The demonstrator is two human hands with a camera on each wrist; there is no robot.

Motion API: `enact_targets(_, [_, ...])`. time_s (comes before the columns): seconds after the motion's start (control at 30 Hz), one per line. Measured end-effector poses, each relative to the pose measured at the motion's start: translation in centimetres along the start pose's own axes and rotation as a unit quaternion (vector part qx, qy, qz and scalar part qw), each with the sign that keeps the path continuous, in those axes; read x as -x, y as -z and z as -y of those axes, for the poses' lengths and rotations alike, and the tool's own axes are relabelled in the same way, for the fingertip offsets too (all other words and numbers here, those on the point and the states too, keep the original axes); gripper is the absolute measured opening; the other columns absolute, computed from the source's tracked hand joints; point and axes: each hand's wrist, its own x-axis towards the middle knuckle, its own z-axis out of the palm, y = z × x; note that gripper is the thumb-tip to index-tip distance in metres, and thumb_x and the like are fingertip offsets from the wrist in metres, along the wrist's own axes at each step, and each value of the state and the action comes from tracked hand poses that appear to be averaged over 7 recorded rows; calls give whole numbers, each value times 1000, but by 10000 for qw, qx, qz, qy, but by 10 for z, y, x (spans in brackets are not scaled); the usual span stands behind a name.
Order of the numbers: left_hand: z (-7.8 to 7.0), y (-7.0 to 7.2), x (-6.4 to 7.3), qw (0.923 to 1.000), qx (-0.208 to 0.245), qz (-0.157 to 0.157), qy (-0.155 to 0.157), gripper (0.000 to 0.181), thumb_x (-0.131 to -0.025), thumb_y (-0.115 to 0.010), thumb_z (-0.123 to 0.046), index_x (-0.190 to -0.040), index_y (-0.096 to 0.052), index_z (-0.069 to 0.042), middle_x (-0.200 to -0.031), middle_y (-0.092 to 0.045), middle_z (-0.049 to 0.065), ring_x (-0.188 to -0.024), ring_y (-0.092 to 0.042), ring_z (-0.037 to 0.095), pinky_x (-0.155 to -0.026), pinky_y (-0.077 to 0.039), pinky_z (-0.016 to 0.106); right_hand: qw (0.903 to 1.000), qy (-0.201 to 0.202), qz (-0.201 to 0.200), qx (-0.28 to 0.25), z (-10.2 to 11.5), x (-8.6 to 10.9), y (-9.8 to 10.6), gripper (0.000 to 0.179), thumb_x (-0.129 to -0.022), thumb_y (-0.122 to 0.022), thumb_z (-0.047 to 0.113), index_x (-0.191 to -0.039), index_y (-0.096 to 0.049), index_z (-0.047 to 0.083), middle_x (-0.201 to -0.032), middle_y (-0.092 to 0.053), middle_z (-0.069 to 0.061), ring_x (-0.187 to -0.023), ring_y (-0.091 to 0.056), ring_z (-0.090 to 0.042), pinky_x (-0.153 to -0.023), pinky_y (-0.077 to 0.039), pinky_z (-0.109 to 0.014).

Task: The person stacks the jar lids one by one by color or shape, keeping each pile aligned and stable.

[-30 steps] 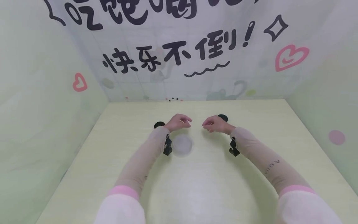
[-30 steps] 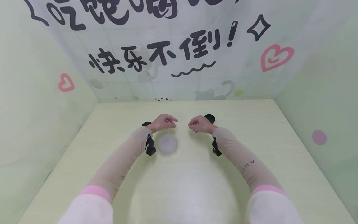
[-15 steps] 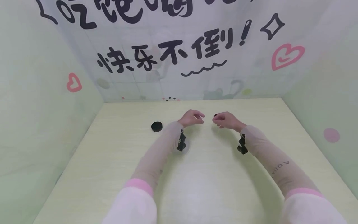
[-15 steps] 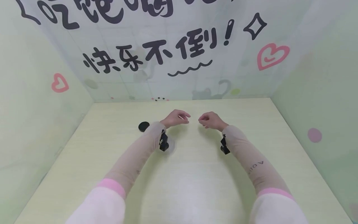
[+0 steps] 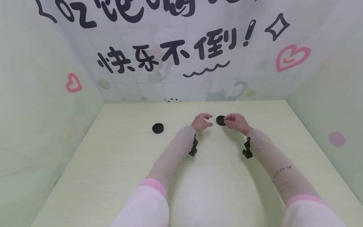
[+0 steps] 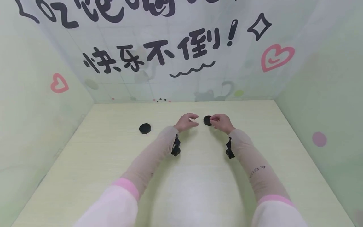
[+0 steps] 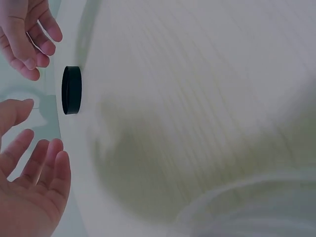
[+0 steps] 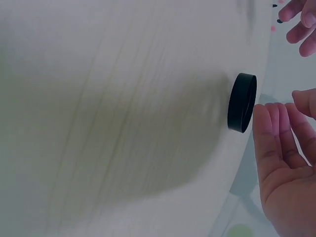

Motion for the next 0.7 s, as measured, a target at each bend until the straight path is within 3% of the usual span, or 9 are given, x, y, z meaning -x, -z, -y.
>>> enact_targets(0.2, [-1, -11, -3, 9994, -22, -135, 321, 44, -84, -61, -16, -126, -47, -9, -126, -48, 8, -107, -51, 21, -88, -40, 27, 9993, -145, -338, -1, -9, -5, -1, 35, -87, -53, 6, -116, -48, -12, -106, -53, -30, -92, -55, -39, -77, -48, -40])
enact_targets(0.33, [-4, -17, -4, 9988, -165, -205, 406, 47, -85, -60, -19, -128, -44, -9, -129, -46, 6, -109, -49, 19, -90, -39, 26, 9979, -278, -524, 266, -15, -8, -2, 40, -86, -53, 9, -119, -45, -12, -108, -52, -29, -98, -52, -38, -79, -46, -40])
enact_targets(0.47, [-5, -27, -12, 9981, -252, -220, 524, 52, -83, -61, -21, -130, -42, -8, -131, -44, 7, -113, -46, 21, -93, -36, 29, 9964, -398, -636, 398, -17, -10, -3, 46, -86, -53, 10, -123, -40, -13, -111, -49, -31, -105, -47, -40, -83, -43, -43])
enact_targets(0.53, [24, -48, -45, 9985, -289, -251, 387, 57, -80, -64, -28, -130, -43, -11, -130, -46, 4, -113, -47, 19, -92, -37, 30, 9962, -460, -620, 411, -17, -11, -4, 47, -86, -53, 10, -124, -38, -13, -113, -48, -32, -106, -46, -40, -84, -43, -43])
enact_targets(0.7, [138, -123, -161, 9977, -270, -562, -254, 73, -65, -67, -59, -127, -44, -28, -124, -48, -10, -110, -47, 12, -89, -39, 30, 9959, -623, -499, 423, -17, -14, -6, 49, -86, -52, 10, -125, -36, -13, -114, -47, -32, -106, -46, -40, -85, -42, -42])
